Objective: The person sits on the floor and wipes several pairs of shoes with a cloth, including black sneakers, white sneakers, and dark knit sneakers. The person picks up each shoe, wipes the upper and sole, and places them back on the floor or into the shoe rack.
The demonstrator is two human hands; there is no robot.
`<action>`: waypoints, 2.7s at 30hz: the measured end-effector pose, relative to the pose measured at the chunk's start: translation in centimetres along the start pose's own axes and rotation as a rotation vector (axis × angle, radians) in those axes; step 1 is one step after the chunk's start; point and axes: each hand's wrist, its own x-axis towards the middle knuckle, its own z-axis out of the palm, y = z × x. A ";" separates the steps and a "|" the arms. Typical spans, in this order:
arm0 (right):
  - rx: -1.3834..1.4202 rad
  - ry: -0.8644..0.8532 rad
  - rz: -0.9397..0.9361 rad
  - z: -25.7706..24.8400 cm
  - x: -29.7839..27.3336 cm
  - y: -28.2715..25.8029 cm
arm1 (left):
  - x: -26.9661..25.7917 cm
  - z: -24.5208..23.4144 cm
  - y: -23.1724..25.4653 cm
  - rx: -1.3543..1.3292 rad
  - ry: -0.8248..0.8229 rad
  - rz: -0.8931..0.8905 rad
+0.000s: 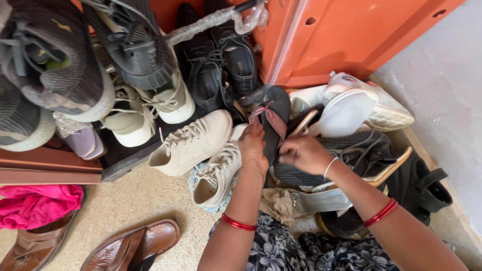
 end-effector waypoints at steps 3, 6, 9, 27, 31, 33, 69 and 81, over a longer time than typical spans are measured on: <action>-0.116 -0.211 -0.057 1.5 -1.4 -0.5 | 0.0 0.2 -1.5 0.207 -0.068 -0.016; -0.154 -0.319 -0.116 4.4 -2.9 -0.7 | 0.4 -0.8 -2.6 0.385 -0.113 -0.025; -0.357 -0.392 -0.236 7.2 -4.3 -1.7 | 1.1 -1.7 -3.0 0.350 -0.072 -0.034; 0.058 0.887 0.092 -6.0 -8.4 7.8 | -7.1 5.3 -0.7 1.167 -0.204 0.705; -0.146 0.783 0.060 -5.9 -8.3 7.2 | -7.8 5.4 -0.9 1.546 -0.258 0.658; -0.191 0.592 0.109 -5.4 -7.5 5.9 | -7.8 5.4 -1.4 1.671 -0.289 0.619; 1.385 1.293 0.269 -10.1 -8.7 7.6 | -11.6 9.1 -2.2 1.218 -0.571 1.052; 1.599 1.219 0.308 -9.7 -5.4 8.5 | -8.2 14.8 3.1 1.352 -0.443 1.123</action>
